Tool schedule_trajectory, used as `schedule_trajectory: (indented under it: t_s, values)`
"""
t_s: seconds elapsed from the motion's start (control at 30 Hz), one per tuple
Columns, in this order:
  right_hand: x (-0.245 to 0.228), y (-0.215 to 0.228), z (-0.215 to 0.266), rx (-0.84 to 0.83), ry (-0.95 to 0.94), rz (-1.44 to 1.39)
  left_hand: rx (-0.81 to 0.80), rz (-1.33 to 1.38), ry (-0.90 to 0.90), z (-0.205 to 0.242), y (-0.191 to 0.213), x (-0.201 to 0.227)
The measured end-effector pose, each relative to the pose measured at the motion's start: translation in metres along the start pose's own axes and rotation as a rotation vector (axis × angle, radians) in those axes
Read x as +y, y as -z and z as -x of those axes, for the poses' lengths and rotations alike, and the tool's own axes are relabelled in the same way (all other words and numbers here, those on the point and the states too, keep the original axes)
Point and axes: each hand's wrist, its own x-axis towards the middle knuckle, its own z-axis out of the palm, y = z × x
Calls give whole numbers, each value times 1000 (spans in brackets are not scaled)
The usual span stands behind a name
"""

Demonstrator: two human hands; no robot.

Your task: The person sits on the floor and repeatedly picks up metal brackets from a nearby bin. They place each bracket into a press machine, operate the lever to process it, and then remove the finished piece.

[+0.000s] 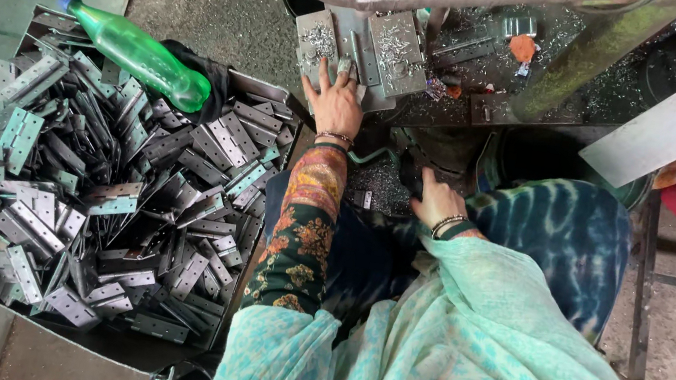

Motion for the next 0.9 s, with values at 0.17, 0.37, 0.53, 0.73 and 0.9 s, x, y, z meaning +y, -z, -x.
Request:
schedule_trajectory:
  t_s: [0.17, 0.37, 0.53, 0.73, 0.9]
  values:
    - [-14, 22, -3, -53, 13, 81, -134, -28, 17, -6, -3, -2]
    - [-4, -2, 3, -48, -56, -16, -107, -73, 0, -5, 2, -2]
    - [8, -24, 14, -43, -71, -35, -87, 24, 14, 2, 4, 0]
    - [-4, 1, 2, -27, -20, 18, -62, 33, -16, -3, -1, -2]
    - [3, -3, -12, -33, -5, 57, -202, -130, -30, -3, -4, -2]
